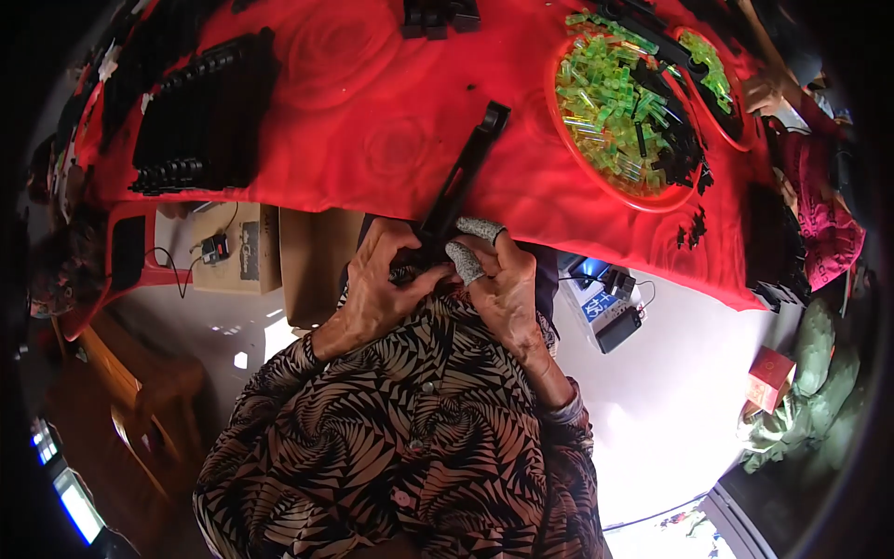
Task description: The person assembles plastic components by picking up black casings, taking small green pieces from a tray and inserting them into the casings by hand, then placing each assembled piece into a row on the table.
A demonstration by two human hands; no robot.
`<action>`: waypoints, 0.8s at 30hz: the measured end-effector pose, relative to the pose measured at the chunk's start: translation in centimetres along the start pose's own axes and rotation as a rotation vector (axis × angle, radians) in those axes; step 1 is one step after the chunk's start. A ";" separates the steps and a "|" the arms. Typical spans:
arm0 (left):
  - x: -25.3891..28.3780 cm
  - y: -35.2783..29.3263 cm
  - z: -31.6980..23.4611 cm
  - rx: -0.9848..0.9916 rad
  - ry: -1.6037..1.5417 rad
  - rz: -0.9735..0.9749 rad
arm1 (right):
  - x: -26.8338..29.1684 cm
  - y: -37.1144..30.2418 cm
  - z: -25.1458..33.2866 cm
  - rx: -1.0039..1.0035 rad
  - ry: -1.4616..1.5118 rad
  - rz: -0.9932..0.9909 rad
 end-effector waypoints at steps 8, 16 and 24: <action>0.1 -0.9 0.8 0.164 -0.319 0.049 | 0.3 -0.3 0.0 -0.046 -0.076 0.023; -0.3 -1.0 0.7 0.164 -0.423 0.075 | 0.3 -0.3 -0.3 0.043 -0.081 0.013; -0.7 -0.8 0.6 0.180 -0.421 0.265 | 0.7 -0.3 -0.8 -0.051 0.060 -0.031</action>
Point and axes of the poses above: each hand's wrist, its own y-axis towards the middle knuckle, its own x-axis out of the back of the hand, z = x × y, the point moved 2 cm from there along y, towards the middle knuckle, and after that the axes turned 1 degree about -x, right-handed, at the moved point
